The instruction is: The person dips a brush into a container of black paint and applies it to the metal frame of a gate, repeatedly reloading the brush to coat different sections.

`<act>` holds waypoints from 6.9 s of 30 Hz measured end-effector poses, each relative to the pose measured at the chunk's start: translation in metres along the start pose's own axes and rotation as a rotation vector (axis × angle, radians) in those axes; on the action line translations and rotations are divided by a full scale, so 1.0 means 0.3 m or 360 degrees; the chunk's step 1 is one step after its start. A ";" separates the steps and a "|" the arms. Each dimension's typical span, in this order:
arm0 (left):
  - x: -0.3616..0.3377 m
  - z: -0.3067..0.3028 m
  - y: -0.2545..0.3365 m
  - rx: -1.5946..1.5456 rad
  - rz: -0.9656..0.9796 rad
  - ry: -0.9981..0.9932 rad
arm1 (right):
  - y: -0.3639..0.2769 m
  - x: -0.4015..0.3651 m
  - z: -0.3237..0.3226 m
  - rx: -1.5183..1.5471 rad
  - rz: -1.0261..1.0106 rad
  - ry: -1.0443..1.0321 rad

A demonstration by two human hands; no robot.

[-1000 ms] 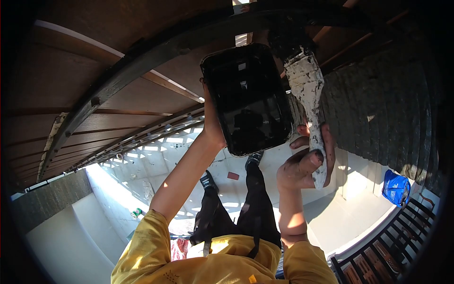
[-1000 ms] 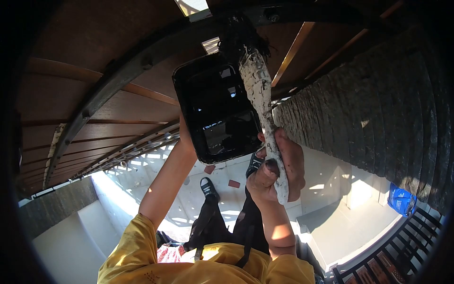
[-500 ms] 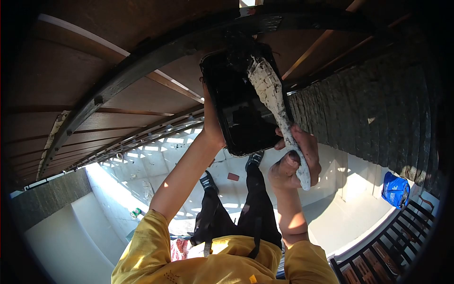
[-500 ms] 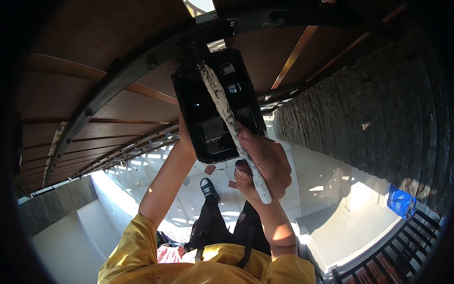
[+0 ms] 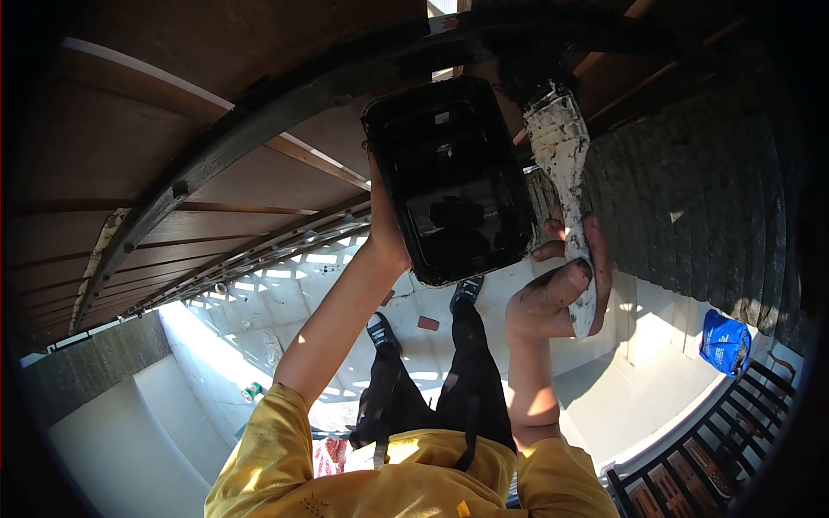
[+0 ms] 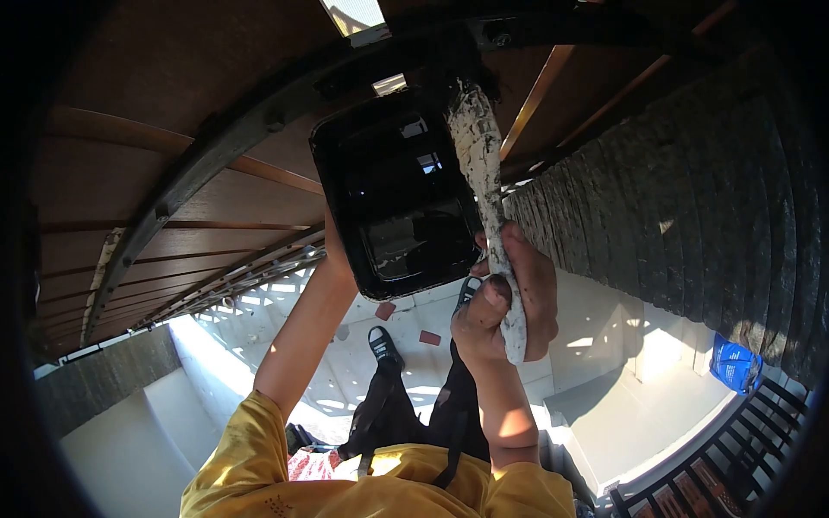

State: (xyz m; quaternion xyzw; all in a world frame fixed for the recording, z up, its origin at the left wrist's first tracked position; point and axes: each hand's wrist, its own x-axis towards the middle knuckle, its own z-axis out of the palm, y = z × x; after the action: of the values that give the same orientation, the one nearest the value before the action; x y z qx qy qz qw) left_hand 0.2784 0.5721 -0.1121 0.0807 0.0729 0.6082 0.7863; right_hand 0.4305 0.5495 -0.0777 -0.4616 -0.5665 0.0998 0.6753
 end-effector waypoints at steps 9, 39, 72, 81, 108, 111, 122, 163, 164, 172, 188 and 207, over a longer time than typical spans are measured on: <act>0.002 -0.028 -0.004 -0.0149 0.0012 -0.0092 | -0.087 -0.019 0.013 0.0238 -0.0276 -0.0657; 0.012 -0.014 0.007 0.0215 0.0035 -0.0039 | 0.031 0.068 -0.016 0.0000 -0.0020 0.0067; 0.151 -0.035 -0.108 0.0017 -0.0231 -0.0141 | 0.041 0.049 -0.060 -0.0037 -0.0219 -0.0373; 0.159 -0.069 -0.108 -0.0016 -0.0152 -0.0086 | 0.061 0.048 -0.071 0.0003 -0.0123 -0.0056; 0.056 0.015 -0.043 -0.0356 -0.0325 0.0138 | -0.089 -0.021 0.036 0.0175 -0.0291 -0.0489; 0.020 0.006 -0.020 -0.0064 -0.0286 0.0266 | -0.108 -0.054 0.052 0.0186 -0.0280 -0.0487; -0.137 -0.090 0.069 -0.0296 -0.0345 -0.0159 | -0.227 -0.149 0.111 0.0238 -0.0263 -0.0542; -0.242 -0.067 0.210 -0.0675 -0.0241 -0.0464 | -0.324 -0.182 0.164 0.0302 -0.0328 -0.0724; -0.245 -0.066 0.211 -0.0683 -0.0253 -0.0464 | -0.320 -0.183 0.160 0.0304 -0.0328 -0.0726; -0.231 -0.058 0.191 0.0204 -0.0030 0.0150 | -0.244 -0.176 0.112 0.0229 -0.0070 -0.0422; -0.199 -0.079 0.161 0.0076 -0.0115 0.0084 | -0.257 -0.162 0.113 0.0200 -0.0024 -0.0397; -0.204 -0.078 0.171 -0.0043 -0.0058 -0.0032 | -0.230 -0.151 0.071 0.0192 0.0156 -0.0351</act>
State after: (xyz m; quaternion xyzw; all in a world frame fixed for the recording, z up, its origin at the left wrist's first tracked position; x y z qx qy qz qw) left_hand 0.2097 0.5264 -0.1229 0.0749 0.0584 0.5939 0.7989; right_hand 0.3702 0.4923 -0.0588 -0.4335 -0.6070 0.2166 0.6299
